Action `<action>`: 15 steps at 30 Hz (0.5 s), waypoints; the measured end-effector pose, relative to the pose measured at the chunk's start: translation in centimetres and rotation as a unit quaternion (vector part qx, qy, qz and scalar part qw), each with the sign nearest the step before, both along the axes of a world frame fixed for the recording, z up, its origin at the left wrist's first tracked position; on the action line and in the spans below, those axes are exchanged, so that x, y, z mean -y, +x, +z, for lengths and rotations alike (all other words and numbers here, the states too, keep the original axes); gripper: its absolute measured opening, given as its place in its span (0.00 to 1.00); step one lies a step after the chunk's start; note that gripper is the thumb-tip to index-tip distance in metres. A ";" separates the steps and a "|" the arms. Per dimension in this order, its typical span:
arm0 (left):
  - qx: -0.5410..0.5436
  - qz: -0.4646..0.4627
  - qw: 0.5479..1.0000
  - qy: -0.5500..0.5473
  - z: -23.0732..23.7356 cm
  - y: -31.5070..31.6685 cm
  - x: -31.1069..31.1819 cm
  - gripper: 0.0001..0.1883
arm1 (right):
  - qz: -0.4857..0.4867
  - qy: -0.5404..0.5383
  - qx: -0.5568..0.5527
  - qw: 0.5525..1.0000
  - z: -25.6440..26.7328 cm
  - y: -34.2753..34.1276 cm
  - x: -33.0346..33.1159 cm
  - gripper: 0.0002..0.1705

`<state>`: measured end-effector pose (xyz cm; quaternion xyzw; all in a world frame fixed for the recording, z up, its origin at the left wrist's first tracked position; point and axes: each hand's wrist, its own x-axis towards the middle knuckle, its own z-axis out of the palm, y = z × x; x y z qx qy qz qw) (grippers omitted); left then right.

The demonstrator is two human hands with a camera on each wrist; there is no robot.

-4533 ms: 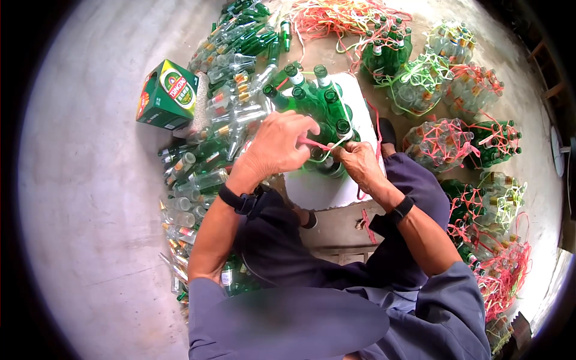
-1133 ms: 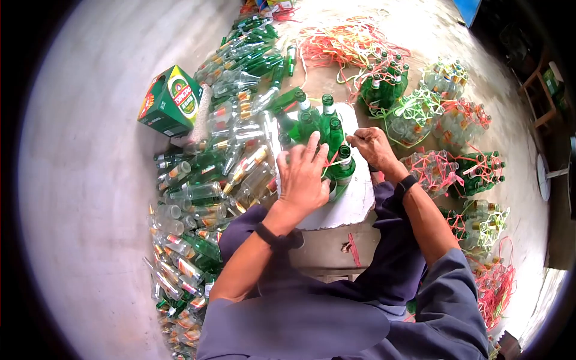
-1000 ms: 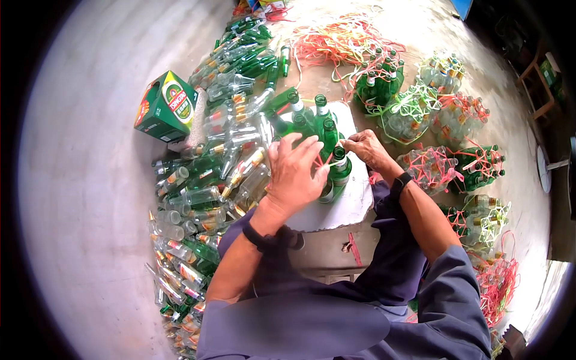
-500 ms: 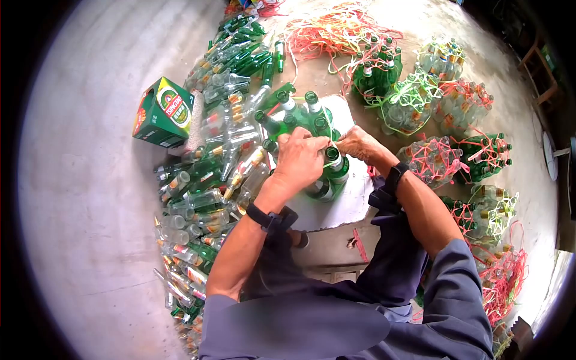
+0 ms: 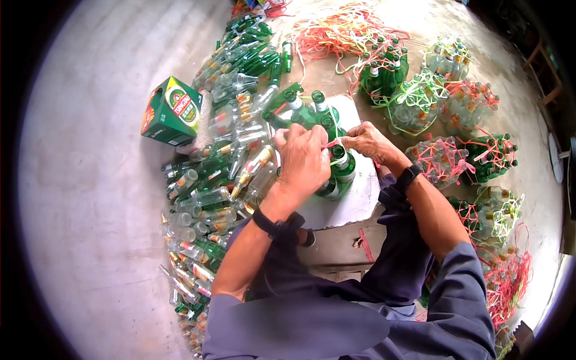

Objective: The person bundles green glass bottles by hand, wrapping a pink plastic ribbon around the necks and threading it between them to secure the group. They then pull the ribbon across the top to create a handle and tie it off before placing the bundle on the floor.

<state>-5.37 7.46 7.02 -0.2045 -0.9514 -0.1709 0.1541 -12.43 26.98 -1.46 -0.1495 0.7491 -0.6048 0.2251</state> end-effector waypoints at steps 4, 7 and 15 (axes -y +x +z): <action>-0.035 0.035 0.999 -0.003 0.4 1.4 0.4 0.09 | -0.007 -0.009 -0.023 1.000 0.2 0.1 0.3 0.23; -0.005 0.089 0.996 0.028 -0.1 1.5 2.2 0.09 | -0.002 0.019 -0.043 0.999 0.3 0.0 0.6 0.23; 0.081 0.183 0.972 0.124 -1.0 -0.9 3.7 0.04 | -0.034 0.000 -0.059 0.998 0.6 0.7 1.3 0.22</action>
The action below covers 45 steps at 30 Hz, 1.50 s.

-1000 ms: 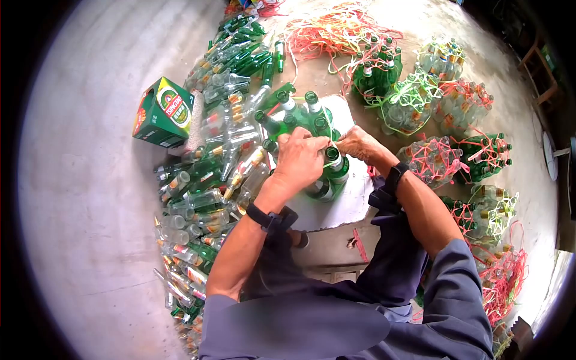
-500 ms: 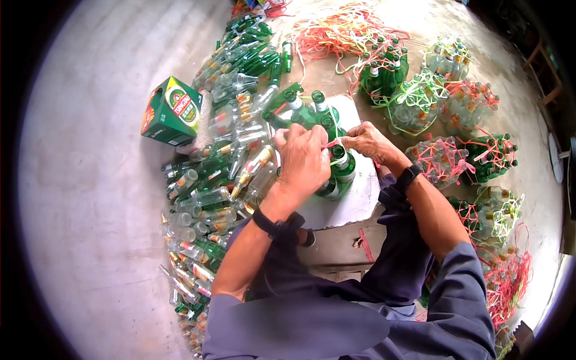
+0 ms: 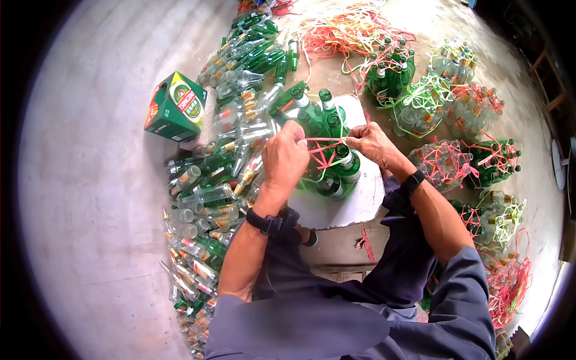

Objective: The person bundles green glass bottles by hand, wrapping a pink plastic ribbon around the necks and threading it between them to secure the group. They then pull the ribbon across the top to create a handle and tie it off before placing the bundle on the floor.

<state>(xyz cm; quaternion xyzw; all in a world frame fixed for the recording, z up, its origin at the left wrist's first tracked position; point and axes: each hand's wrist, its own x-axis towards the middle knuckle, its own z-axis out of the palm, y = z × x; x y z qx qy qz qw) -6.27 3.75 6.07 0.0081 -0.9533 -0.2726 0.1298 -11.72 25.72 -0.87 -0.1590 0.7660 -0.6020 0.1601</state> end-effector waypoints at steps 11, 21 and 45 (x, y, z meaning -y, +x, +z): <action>0.146 -0.026 0.947 0.284 0.0 -0.7 1.3 0.02 | -0.026 0.027 0.054 0.998 1.5 0.8 -0.4 0.19; 0.161 -0.015 0.928 0.335 0.2 -1.1 1.1 0.04 | -0.049 0.001 0.040 0.998 1.4 1.0 0.0 0.21; -0.177 -0.216 0.941 -0.193 0.4 3.2 -5.2 0.23 | -0.074 -0.134 0.270 0.951 3.8 2.9 -2.0 0.15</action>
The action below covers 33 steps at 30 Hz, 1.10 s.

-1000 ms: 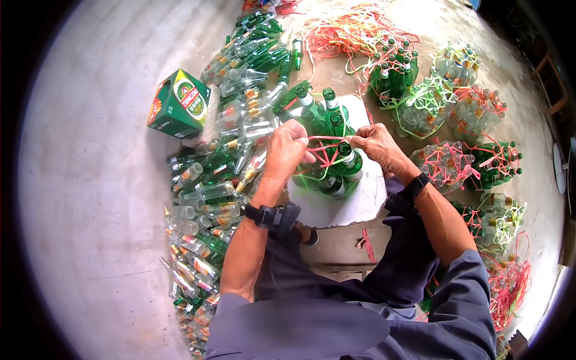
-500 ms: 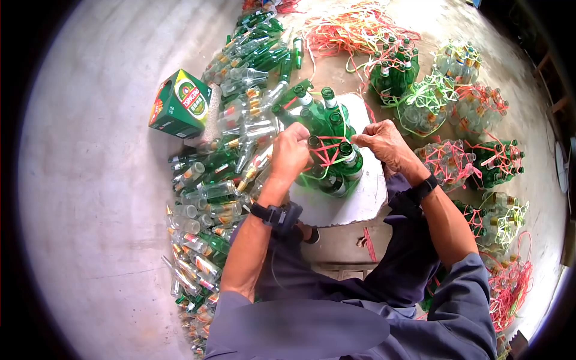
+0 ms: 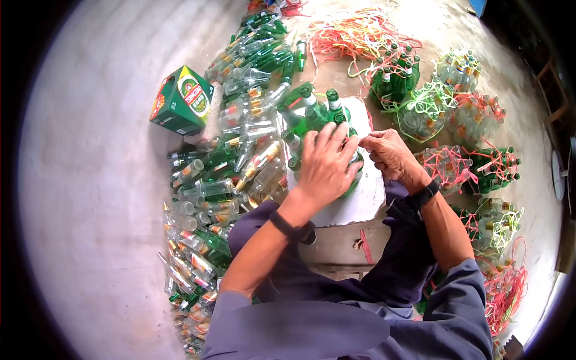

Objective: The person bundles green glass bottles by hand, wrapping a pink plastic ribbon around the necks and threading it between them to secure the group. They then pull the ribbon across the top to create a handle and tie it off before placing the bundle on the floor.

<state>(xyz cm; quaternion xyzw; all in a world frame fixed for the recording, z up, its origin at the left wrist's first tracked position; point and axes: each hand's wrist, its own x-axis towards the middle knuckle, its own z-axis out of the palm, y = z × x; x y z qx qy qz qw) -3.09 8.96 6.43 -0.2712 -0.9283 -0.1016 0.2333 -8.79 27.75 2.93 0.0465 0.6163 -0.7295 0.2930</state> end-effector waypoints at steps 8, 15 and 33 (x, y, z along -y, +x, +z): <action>0.079 0.044 0.996 -0.015 -1.8 -1.7 -0.2 0.15 | -0.030 -0.022 0.024 0.999 0.2 0.0 -0.6 0.10; 0.098 0.070 0.993 0.009 -2.2 -1.6 -0.2 0.16 | -0.058 -0.052 0.037 0.996 -0.8 -1.0 -1.4 0.07; 0.033 0.069 0.997 0.007 -2.5 -1.1 0.7 0.17 | -0.052 -0.013 0.005 0.999 -1.2 -1.4 -2.7 0.13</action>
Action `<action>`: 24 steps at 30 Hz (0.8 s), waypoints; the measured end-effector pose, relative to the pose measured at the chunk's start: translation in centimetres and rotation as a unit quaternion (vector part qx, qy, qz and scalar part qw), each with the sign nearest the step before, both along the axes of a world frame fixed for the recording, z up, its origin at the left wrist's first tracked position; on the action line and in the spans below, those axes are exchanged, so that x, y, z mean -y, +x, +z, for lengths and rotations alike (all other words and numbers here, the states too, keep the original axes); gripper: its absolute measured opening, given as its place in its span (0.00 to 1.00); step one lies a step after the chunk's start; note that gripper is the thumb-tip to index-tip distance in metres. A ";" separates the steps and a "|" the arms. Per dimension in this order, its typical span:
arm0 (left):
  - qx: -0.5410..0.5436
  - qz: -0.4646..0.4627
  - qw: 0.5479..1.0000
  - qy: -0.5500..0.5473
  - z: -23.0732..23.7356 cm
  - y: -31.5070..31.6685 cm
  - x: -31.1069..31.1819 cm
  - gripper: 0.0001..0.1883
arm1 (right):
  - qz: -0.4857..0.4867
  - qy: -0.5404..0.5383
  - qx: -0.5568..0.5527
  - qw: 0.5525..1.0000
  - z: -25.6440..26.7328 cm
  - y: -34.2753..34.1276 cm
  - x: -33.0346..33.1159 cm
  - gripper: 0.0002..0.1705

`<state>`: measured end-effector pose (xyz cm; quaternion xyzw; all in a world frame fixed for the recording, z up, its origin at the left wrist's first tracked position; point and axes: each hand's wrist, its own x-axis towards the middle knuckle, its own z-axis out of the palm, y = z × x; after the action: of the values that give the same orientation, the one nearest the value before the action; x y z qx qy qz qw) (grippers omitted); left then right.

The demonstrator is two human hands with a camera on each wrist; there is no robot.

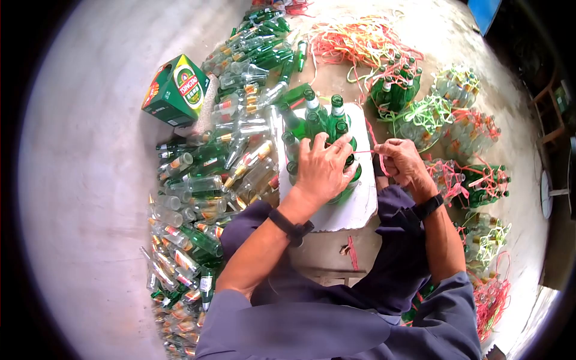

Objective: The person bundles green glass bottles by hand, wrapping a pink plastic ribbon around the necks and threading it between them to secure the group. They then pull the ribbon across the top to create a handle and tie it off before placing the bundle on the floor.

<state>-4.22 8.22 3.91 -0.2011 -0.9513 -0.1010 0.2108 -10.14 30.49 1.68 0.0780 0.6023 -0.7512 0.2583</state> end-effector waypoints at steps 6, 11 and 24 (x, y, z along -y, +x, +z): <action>0.007 0.005 0.999 0.033 -0.3 0.4 0.2 0.22 | 0.002 0.084 -0.063 0.994 0.4 0.9 0.0 0.14; 0.018 0.000 0.998 0.066 -0.4 0.4 0.5 0.22 | 0.014 0.190 -0.142 0.971 1.7 1.3 0.4 0.15; 0.022 -0.016 0.990 0.142 -0.9 0.2 0.7 0.19 | 0.067 0.387 -0.315 0.864 1.6 1.3 0.8 0.17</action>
<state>-4.03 7.48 2.97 -0.1819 -0.9285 -0.2424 0.2145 -8.88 29.72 3.28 -0.1093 0.8979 -0.4231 0.0532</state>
